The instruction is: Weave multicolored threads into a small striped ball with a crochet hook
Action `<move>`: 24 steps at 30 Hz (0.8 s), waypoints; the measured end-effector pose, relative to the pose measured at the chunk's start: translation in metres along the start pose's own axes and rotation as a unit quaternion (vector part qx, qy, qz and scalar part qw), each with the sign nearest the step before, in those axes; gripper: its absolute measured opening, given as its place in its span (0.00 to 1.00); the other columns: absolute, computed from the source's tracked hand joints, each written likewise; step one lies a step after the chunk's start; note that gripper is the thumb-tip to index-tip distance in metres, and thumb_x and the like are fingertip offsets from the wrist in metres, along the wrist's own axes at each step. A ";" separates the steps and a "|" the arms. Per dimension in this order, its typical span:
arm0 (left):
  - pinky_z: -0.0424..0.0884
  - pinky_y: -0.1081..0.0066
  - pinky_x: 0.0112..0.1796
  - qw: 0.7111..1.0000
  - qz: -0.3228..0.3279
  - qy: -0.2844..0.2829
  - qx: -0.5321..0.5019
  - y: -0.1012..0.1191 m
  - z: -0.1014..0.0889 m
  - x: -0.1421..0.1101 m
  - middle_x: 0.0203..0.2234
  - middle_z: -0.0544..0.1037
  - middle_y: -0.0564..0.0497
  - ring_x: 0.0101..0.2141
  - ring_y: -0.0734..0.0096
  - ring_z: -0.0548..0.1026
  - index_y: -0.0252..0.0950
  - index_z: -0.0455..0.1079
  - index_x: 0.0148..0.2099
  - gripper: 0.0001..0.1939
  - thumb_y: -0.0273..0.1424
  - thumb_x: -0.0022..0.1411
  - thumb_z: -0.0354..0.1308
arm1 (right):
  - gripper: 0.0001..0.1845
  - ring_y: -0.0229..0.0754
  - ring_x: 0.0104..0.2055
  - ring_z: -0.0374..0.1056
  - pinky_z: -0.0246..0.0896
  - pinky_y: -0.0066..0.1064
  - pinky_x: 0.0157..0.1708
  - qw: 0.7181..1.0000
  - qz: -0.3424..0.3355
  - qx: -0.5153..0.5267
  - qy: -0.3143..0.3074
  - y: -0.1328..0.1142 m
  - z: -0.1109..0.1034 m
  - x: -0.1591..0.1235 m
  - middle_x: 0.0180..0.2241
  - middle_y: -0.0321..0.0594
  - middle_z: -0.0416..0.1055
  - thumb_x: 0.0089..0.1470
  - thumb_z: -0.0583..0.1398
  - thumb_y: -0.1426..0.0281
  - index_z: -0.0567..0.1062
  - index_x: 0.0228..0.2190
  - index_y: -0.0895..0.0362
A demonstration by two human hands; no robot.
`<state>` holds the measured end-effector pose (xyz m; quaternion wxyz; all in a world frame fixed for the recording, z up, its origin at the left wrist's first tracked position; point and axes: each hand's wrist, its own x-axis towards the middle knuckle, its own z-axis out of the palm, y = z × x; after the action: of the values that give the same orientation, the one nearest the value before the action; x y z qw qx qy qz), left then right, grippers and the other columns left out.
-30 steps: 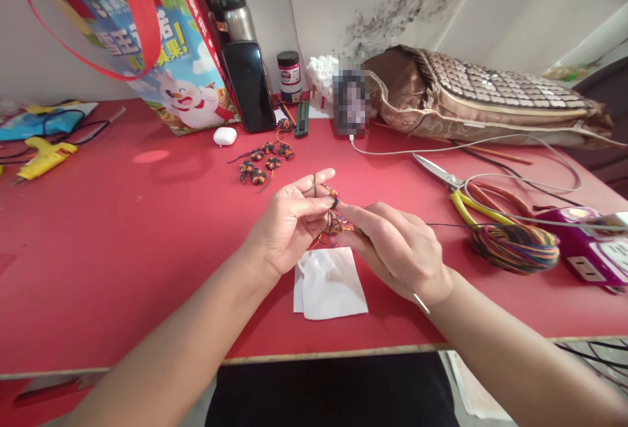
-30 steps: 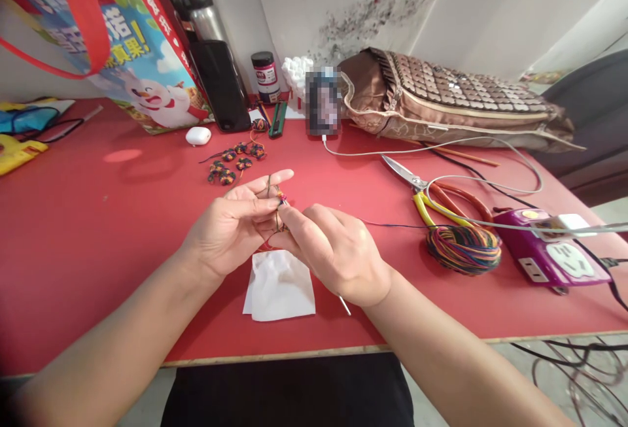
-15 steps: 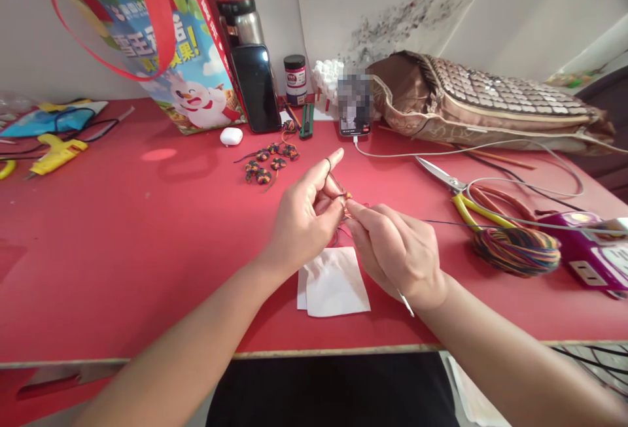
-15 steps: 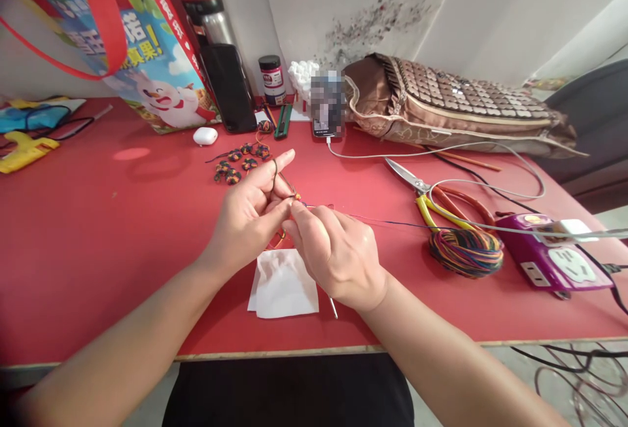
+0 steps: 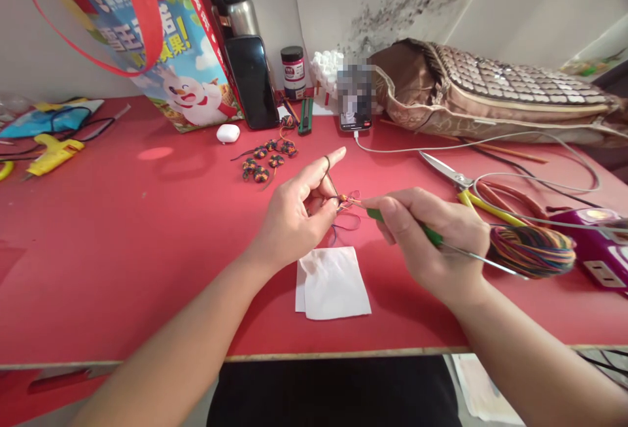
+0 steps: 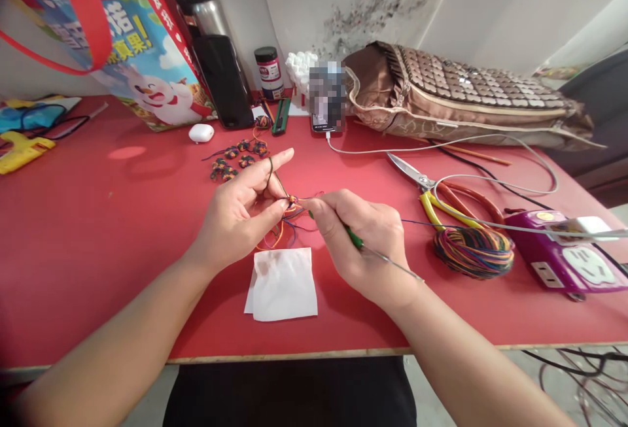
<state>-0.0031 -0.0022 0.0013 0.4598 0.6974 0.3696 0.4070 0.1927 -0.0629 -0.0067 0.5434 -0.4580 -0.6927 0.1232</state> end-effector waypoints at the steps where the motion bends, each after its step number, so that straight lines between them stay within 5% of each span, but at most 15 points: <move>1: 0.70 0.70 0.32 1.000 0.004 -0.004 0.003 0.000 -0.001 0.000 0.32 0.72 0.54 0.30 0.73 0.69 0.34 0.71 0.74 0.37 0.25 0.63 0.62 | 0.12 0.33 0.18 0.63 0.57 0.27 0.20 1.000 0.020 0.013 -0.005 0.001 -0.001 0.001 0.21 0.32 0.74 0.73 0.63 0.69 0.84 0.36 0.54; 8: 0.70 0.72 0.31 0.999 0.028 -0.014 -0.011 0.000 -0.003 -0.002 0.30 0.73 0.55 0.29 0.73 0.66 0.43 0.76 0.71 0.37 0.21 0.60 0.62 | 0.17 0.32 0.18 0.61 0.54 0.26 0.18 0.992 0.089 0.083 -0.010 -0.002 -0.006 0.006 0.18 0.31 0.70 0.73 0.64 0.67 0.83 0.30 0.55; 15: 0.68 0.71 0.29 0.996 -0.039 -0.001 -0.083 0.011 -0.004 -0.003 0.29 0.77 0.54 0.29 0.71 0.68 0.49 0.80 0.68 0.37 0.20 0.58 0.64 | 0.14 0.34 0.17 0.63 0.53 0.28 0.15 0.980 0.126 0.155 0.004 -0.003 -0.005 0.009 0.19 0.34 0.71 0.71 0.67 0.63 0.88 0.33 0.54; 24: 0.77 0.68 0.35 0.974 -0.053 -0.051 -0.216 0.010 -0.010 0.001 0.30 0.82 0.53 0.31 0.70 0.77 0.51 0.84 0.63 0.31 0.22 0.61 0.73 | 0.20 0.33 0.14 0.53 0.46 0.30 0.14 0.910 0.250 0.330 -0.033 0.007 -0.008 0.024 0.14 0.30 0.62 0.61 0.73 0.51 0.85 0.28 0.53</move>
<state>-0.0099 -0.0005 0.0131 0.6388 0.5809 0.2857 0.4159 0.2038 -0.0434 0.0065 0.5914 -0.4064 -0.4935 0.4914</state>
